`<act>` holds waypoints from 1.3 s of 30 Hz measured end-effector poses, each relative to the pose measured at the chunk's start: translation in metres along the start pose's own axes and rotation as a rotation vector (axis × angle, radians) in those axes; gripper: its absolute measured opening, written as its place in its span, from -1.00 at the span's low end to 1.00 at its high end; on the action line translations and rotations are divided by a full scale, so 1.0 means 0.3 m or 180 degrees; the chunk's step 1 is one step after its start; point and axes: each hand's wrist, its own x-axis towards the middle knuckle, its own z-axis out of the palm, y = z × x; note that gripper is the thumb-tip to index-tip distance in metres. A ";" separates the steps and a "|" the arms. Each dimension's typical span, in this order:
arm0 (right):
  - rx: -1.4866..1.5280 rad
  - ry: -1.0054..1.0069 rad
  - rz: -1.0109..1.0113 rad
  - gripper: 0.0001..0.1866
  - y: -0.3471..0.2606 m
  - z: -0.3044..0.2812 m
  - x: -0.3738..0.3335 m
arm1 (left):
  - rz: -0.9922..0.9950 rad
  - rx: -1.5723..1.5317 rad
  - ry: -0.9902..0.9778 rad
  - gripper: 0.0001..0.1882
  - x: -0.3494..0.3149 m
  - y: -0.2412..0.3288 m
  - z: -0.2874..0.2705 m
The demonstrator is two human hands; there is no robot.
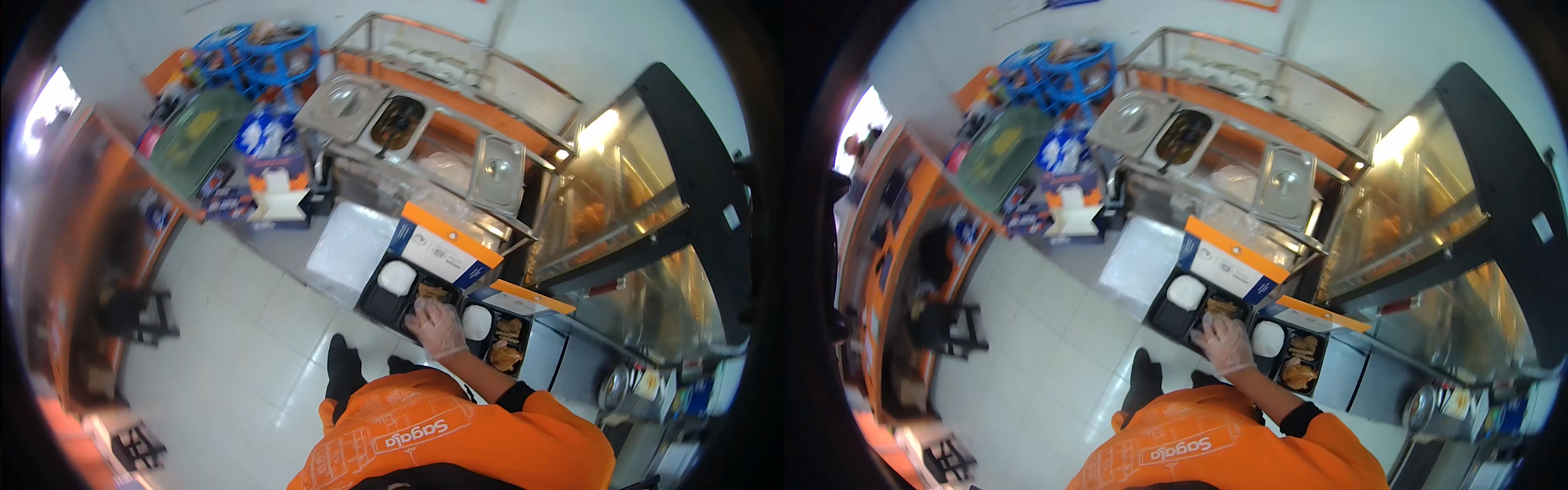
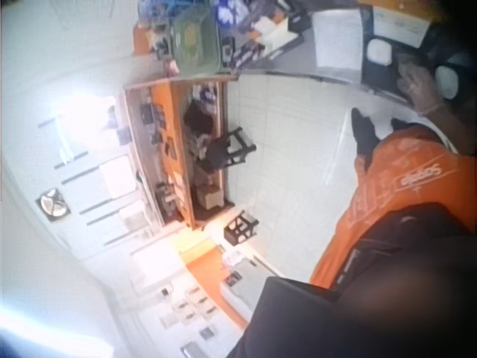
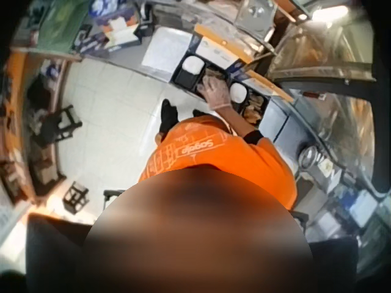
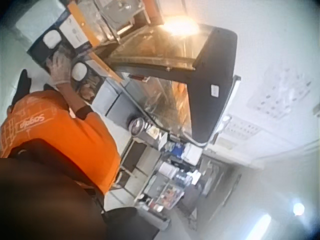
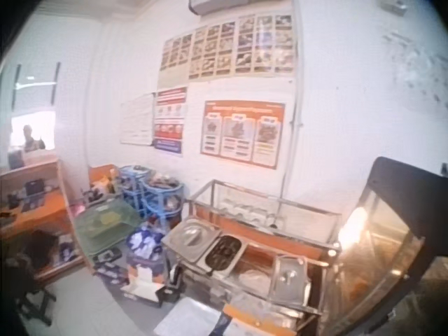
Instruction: The person assembles a bento box by placing rice balls into a black tray, adding fried chicken cutlets, and including a side of yellow food. The person then closes the orange box and places it on the counter.
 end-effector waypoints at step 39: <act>0.1690 0.1508 0.5016 -0.68 -0.005 -0.366 -1.192 | 0.5620 0.0576 -0.6766 -0.12 -2.397 1.063 1.730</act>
